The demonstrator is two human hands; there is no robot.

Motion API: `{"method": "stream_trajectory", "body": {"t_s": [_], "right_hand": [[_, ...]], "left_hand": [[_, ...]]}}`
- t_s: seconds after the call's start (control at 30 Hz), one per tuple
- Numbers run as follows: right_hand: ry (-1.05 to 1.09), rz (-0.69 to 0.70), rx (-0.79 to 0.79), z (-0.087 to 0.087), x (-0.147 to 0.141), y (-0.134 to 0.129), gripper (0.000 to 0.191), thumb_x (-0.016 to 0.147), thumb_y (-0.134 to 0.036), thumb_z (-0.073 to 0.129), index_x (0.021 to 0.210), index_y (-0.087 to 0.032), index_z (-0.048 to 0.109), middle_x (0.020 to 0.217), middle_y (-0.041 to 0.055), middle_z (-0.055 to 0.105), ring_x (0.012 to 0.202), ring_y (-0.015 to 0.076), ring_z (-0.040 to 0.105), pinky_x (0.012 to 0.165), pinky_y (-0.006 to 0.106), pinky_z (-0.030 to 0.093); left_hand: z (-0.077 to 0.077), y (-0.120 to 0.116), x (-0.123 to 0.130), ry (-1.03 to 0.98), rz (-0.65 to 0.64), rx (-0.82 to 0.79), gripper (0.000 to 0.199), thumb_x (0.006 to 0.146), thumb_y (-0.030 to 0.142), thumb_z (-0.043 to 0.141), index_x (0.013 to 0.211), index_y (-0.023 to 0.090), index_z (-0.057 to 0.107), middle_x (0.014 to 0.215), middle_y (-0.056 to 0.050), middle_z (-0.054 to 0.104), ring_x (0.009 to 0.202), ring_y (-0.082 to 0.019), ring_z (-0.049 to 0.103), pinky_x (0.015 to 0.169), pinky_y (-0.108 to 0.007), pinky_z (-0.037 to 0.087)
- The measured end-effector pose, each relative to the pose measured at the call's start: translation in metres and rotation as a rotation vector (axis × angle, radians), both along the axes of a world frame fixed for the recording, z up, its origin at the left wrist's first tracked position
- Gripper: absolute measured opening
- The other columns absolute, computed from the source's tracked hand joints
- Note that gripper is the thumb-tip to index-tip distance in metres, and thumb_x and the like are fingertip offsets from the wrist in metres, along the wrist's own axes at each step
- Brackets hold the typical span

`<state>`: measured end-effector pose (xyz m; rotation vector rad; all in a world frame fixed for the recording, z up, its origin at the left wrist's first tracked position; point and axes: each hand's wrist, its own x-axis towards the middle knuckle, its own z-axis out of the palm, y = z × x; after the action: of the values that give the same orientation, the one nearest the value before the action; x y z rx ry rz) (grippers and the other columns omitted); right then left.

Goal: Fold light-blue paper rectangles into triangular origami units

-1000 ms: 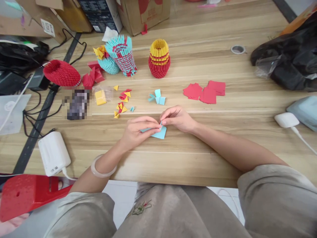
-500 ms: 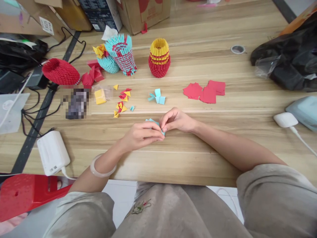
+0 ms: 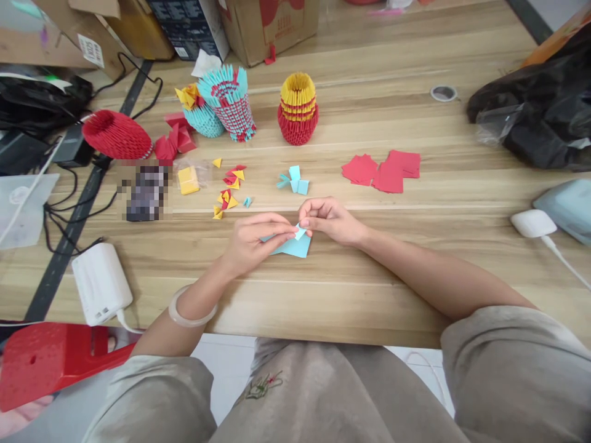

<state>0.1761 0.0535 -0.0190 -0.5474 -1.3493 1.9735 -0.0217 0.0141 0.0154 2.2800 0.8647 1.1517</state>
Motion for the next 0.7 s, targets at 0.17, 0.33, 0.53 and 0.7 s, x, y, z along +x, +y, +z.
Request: {"method": "stream_trajectory", "body": {"t_s": [0.17,0.33,0.53,0.7], "right_hand": [[0.014,-0.059,0.019,-0.003,-0.001,0.000,0.029,0.073,-0.036,0.076,0.072,-0.014,0.056,0.055,-0.0059,0.054,0.050,0.0043,0.048,0.052,0.019,0.039],[0.022,-0.301,-0.101,-0.011,-0.005,0.004,0.030,0.070,-0.038,0.077,0.075,-0.017,0.056,0.054,-0.0062,0.056,0.049,0.0048,0.049,0.051,0.019,0.039],[0.070,-0.401,-0.218,-0.016,-0.006,0.009,0.047,0.073,-0.038,0.074,0.115,-0.025,0.057,0.094,0.0014,0.072,0.073,0.0101,0.064,0.068,0.026,0.052],[0.048,-0.365,-0.189,-0.017,-0.005,0.007,0.048,0.077,-0.034,0.070,0.122,-0.026,0.055,0.102,0.0021,0.072,0.079,0.0115,0.067,0.074,0.030,0.053]], "left_hand": [[-0.003,-0.001,0.003,0.003,0.047,-0.005,0.013,0.081,0.015,0.066,0.090,0.020,0.075,0.083,-0.004,0.073,0.071,-0.010,0.067,0.065,-0.017,0.051],[-0.006,0.016,-0.017,0.004,0.409,-0.086,0.009,0.080,0.025,0.068,0.086,0.020,0.074,0.082,-0.002,0.073,0.074,-0.013,0.066,0.072,-0.024,0.051],[-0.015,0.062,-0.104,0.106,0.947,0.038,0.022,0.080,0.031,0.066,0.097,0.016,0.069,0.099,-0.002,0.067,0.103,-0.019,0.058,0.093,-0.037,0.042],[-0.030,0.074,-0.139,0.384,1.043,-0.186,0.049,0.069,0.027,0.069,0.115,0.016,0.056,0.121,-0.014,0.057,0.120,-0.033,0.048,0.104,-0.048,0.033]]}}
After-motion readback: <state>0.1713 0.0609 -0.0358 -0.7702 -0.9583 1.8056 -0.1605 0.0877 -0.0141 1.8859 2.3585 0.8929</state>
